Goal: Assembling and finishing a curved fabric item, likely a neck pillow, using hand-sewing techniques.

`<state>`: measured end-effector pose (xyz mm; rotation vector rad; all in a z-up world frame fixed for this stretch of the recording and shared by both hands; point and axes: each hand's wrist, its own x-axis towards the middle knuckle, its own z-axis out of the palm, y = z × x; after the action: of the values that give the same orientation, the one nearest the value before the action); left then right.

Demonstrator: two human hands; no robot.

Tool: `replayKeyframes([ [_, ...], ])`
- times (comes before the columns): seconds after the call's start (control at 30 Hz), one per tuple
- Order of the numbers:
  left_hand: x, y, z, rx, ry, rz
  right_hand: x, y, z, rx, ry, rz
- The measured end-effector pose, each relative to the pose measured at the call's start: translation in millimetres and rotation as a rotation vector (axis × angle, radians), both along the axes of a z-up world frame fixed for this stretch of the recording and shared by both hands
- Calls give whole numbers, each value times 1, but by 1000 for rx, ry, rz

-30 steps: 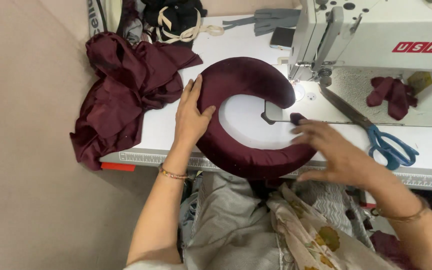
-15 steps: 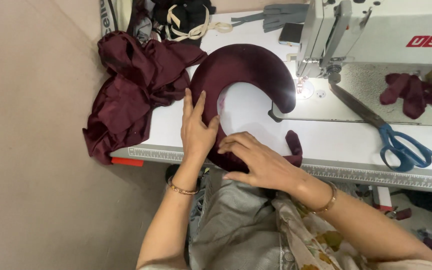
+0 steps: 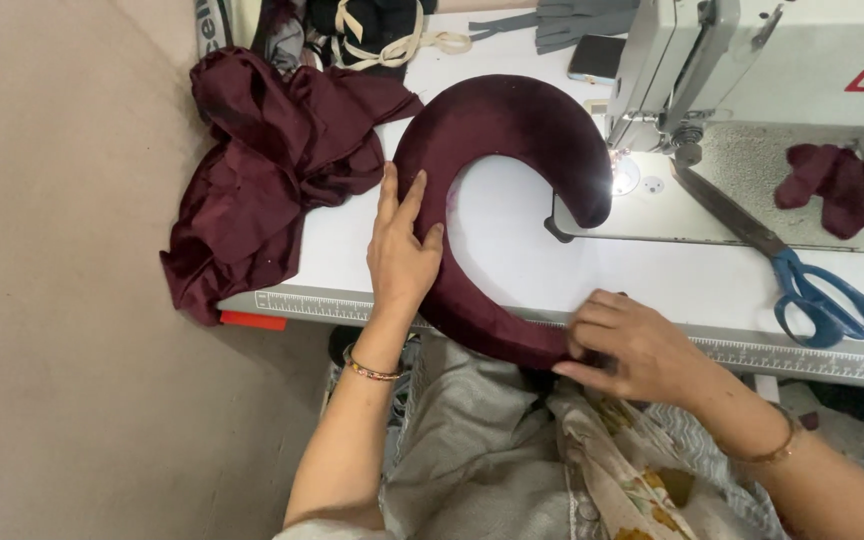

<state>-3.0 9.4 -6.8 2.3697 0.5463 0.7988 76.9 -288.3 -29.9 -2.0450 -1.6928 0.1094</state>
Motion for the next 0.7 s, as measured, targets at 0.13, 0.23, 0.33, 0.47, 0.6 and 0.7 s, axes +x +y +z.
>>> replayKeyframes([
  [0.13, -5, -8, 27, -160, 89, 24, -32, 51, 40, 424, -21, 189],
  [0.23, -7, -4, 25, -229, 123, 28, -33, 50, 14, 327, 70, 224],
  [0.33, -4, 3, 11, -128, 29, -11, -18, 13, -18, 205, 11, 204],
  [0.47, 3, 11, 4, -88, 4, -76, -20, -11, -5, -74, -169, -41],
  [0.6, 24, 47, -12, -60, -153, -310, -48, 24, -1, 266, -119, -6],
  [0.7, 39, 79, -26, -321, -250, -317, -70, 51, -31, -50, 195, -11],
])
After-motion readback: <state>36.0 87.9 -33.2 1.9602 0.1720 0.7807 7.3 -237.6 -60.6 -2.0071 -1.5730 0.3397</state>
